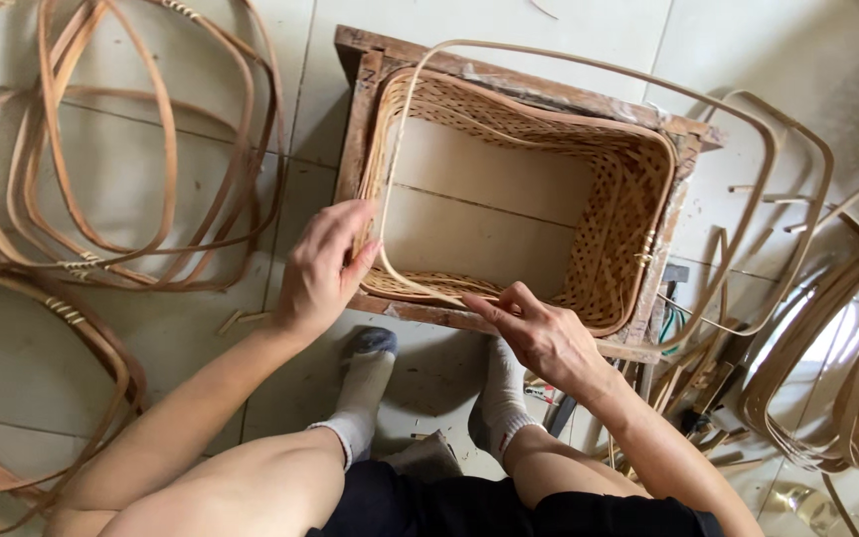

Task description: The person weaves a rectangular basket by inserting and bending thin wooden strips into the basket's frame. They use a hammer to secure the strips and a pair of scissors to trim excess material.

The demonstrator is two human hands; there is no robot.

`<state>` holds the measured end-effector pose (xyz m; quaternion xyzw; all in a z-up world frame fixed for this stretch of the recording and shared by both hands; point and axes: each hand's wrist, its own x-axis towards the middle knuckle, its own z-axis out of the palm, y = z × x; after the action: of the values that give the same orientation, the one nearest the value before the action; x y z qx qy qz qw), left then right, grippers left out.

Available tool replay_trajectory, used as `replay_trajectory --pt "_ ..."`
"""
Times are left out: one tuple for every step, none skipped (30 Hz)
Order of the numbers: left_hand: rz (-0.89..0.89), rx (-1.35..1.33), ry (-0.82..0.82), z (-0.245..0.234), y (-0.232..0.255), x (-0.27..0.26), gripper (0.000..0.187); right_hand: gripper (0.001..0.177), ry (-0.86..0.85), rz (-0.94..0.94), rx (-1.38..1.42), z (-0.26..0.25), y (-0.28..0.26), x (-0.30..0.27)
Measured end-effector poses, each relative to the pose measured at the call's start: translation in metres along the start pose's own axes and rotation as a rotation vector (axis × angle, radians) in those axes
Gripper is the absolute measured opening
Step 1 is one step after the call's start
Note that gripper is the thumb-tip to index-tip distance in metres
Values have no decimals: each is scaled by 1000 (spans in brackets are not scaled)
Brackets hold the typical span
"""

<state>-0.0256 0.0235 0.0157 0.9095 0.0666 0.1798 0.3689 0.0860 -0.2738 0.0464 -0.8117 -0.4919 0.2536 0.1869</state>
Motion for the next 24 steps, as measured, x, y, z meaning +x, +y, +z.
replay_trajectory --pt "93 23 -56 -3 0 -2 39 63 -1 5 -12 1 -2 1" --pt "185 43 -114 -6 -1 -4 37 62 -5 14 -24 2 -3 2" --pt "278 62 -172 -8 -1 -7 36 61 -8 23 -35 3 -4 3" --pt "325 82 -197 -9 -1 -10 34 61 -14 20 -36 4 -6 3" --pt "372 101 -221 -10 -2 -13 32 61 -19 17 -37 6 -7 3" --pt "421 119 -247 -11 -3 -15 30 61 -24 17 -38 6 -8 4" --pt "414 122 -252 -11 -4 -15 30 61 -23 12 -40 7 -9 5" --pt "409 123 -259 -10 -6 -17 30 61 -22 10 -43 8 -10 5" --pt "403 124 -265 -9 -7 -19 30 60 -21 8 -45 9 -10 6" --pt "412 127 -271 -8 -9 -20 30 58 -45 20 -46 10 -11 8" --pt "421 131 -276 -7 -10 -21 30 56 -69 32 -47 10 -12 9" --pt "431 136 -281 -6 -11 -22 30 54 -92 42 -48 11 -12 11" --pt "427 144 -291 -6 -12 -23 29 52 -72 12 -45 11 -13 13" --pt "423 150 -302 -6 -13 -24 29 51 -51 -17 -42 10 -14 16" --pt "419 156 -313 -5 -15 -25 29 50 -31 -46 -38 8 -12 19" --pt "420 175 -310 -5 -16 -26 29 48 -62 -58 -65 7 -10 23" --pt "421 195 -306 -4 -17 -26 28 46 -94 -69 -92 6 -6 28" --pt "423 214 -302 -4 -18 -27 29 44 -125 -81 -120 5 -1 34" --pt "423 216 -297 -3 -19 -27 33 44 -83 -190 -75 5 7 41" --pt "421 215 -297 -2 -20 -29 38 47 -43 -296 -25 3 17 48" --pt "418 213 -297 -1 -21 -30 44 52 -2 -400 26 3 29 55" --pt "422 242 -305 1 -21 -30 50 47 -111 -358 212 4 39 62" --pt "426 270 -312 3 -21 -31 55 43 -219 -313 398 6 48 67" --pt "431 301 -318 4 -21 -31 61 39 -325 -268 583 9 57 72"
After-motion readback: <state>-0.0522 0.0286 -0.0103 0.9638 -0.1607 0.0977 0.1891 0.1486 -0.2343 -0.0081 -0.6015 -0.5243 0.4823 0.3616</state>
